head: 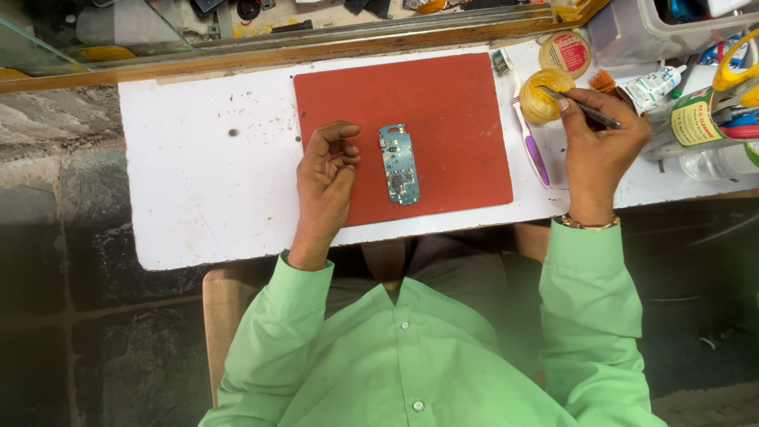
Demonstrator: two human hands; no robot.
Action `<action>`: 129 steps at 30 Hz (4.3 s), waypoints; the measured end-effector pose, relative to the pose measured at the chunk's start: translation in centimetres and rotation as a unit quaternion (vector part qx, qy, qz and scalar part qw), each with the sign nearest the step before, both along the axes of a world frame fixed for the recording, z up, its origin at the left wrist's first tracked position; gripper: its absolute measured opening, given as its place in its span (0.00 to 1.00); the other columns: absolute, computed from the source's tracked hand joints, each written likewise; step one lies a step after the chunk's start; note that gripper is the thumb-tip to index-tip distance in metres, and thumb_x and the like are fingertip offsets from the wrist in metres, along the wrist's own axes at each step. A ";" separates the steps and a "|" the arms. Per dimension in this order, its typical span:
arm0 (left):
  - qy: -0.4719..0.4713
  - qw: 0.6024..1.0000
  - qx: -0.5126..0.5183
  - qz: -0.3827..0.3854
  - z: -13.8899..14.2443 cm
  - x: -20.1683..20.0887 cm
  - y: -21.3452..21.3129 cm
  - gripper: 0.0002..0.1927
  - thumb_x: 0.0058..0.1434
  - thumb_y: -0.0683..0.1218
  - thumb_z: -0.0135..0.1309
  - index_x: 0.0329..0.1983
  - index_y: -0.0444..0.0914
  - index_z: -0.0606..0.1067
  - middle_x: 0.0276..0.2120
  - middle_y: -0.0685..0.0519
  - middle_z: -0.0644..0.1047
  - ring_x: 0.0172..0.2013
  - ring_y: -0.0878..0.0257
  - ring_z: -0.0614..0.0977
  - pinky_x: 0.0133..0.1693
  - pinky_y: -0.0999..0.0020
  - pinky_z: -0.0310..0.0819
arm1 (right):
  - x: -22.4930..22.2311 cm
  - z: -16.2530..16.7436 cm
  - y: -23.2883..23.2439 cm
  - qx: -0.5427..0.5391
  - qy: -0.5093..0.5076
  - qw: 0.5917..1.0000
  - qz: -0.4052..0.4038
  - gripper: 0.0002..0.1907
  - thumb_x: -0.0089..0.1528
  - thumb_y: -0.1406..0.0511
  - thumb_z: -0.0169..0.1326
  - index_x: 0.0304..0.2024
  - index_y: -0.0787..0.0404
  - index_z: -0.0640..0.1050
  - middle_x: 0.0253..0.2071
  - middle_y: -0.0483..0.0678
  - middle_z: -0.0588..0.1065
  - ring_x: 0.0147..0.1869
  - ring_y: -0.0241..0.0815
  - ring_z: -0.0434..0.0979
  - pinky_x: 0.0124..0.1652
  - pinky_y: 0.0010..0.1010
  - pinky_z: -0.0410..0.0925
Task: The person cleans a small circuit board with a toothbrush and liquid, then uses tweezers to remove a component. They apply flux with tweezers and use a hot air gun to rework solder joints on the board.
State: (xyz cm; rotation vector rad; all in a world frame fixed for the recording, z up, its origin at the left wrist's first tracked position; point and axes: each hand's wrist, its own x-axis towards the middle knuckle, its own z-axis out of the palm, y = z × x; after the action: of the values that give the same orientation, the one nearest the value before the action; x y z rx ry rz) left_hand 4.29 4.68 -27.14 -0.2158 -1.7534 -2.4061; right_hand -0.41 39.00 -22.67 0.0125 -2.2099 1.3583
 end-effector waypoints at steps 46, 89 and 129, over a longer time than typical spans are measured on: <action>-0.041 0.874 -0.485 -0.003 3.9 -3.9 1.6 0.22 0.50 0.45 0.69 0.47 0.39 0.75 0.47 0.49 0.73 0.47 0.51 0.80 0.44 0.56 0.76 | -0.4 -1.4 -0.6 0.214 0.103 0.970 -0.049 0.05 0.65 0.75 0.67 0.43 0.69 0.84 0.44 0.51 0.82 0.45 0.45 0.80 0.44 0.33 0.73; -0.092 0.987 -0.093 -0.089 2.3 -4.8 0.9 0.25 0.62 0.33 0.60 0.62 0.29 0.69 0.40 0.48 0.82 0.37 0.70 0.84 0.39 0.76 0.82 | -0.7 -2.7 -0.1 0.024 0.055 0.996 -0.065 0.06 0.65 0.74 0.67 0.44 0.70 0.83 0.42 0.48 0.81 0.41 0.35 0.77 0.42 0.23 0.70; -0.117 0.984 -0.110 -0.080 2.6 -4.9 0.8 0.27 0.63 0.37 0.60 0.65 0.31 0.67 0.32 0.51 0.80 0.27 0.74 0.79 0.29 0.79 0.76 | -0.4 -2.3 0.5 -0.166 0.105 0.979 -0.059 0.06 0.64 0.78 0.64 0.43 0.71 0.82 0.43 0.50 0.79 0.47 0.40 0.81 0.49 0.29 0.78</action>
State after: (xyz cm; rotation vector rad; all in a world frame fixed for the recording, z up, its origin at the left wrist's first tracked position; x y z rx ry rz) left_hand -0.61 5.51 -24.53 -0.1060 -2.1877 -2.4266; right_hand -0.76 39.49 -25.02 -0.0911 -1.7649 1.5648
